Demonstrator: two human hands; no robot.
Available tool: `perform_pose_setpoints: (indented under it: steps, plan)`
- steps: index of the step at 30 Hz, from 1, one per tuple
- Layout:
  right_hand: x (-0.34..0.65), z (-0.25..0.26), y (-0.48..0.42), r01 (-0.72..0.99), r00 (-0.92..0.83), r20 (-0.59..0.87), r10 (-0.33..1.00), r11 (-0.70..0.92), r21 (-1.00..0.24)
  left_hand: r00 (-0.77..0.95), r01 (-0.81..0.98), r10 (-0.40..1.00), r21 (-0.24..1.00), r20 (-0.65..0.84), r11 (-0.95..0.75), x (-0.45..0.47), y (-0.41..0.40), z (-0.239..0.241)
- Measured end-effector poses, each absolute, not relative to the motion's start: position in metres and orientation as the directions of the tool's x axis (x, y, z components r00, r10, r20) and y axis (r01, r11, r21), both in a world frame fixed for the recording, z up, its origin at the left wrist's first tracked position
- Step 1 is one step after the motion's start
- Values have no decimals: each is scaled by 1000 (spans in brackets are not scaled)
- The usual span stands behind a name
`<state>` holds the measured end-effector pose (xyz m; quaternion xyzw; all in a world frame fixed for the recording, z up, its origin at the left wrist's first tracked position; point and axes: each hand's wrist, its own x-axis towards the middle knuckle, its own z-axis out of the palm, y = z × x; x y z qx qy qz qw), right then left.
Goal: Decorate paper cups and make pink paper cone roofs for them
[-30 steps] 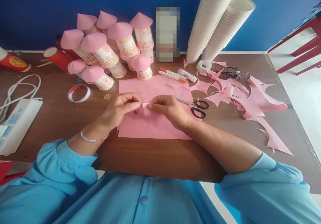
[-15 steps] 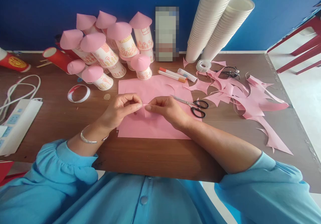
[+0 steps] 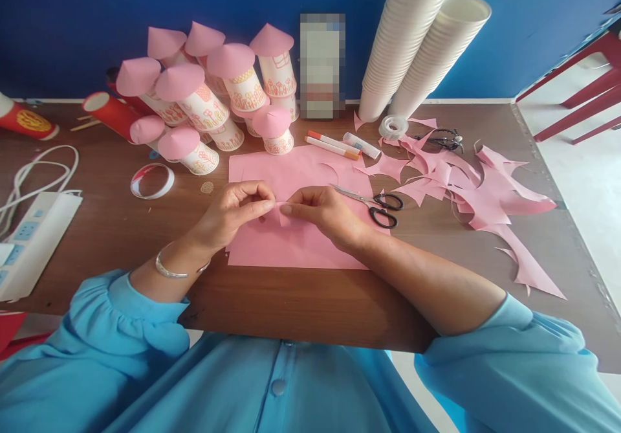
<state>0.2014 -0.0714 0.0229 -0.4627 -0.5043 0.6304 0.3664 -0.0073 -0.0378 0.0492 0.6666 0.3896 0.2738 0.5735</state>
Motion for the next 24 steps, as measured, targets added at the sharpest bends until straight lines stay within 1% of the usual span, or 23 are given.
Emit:
perform_pose_setpoints:
  steps: [6, 10, 14, 19, 24]
  plan:
    - [202, 22, -72, 77, -297, -192, 935, -177, -981, 538, 224, 838, 974, -89, -41, -5, -39, 50]
    - [202, 22, -72, 95, -291, -203, 935, -183, -979, 528, 235, 846, 970, -79, -56, -4, -40, 50]
    - [202, 23, -71, 70, -283, -227, 932, -216, -974, 526, 211, 848, 975, -58, -64, -5, -39, 50]
    - [202, 24, -71, -8, -265, -242, 933, -253, -967, 514, 156, 855, 987, -61, -24, -6, -36, 46]
    - [202, 24, -71, -23, -261, -248, 933, -262, -965, 515, 136, 854, 991, -69, -2, -8, -35, 41]
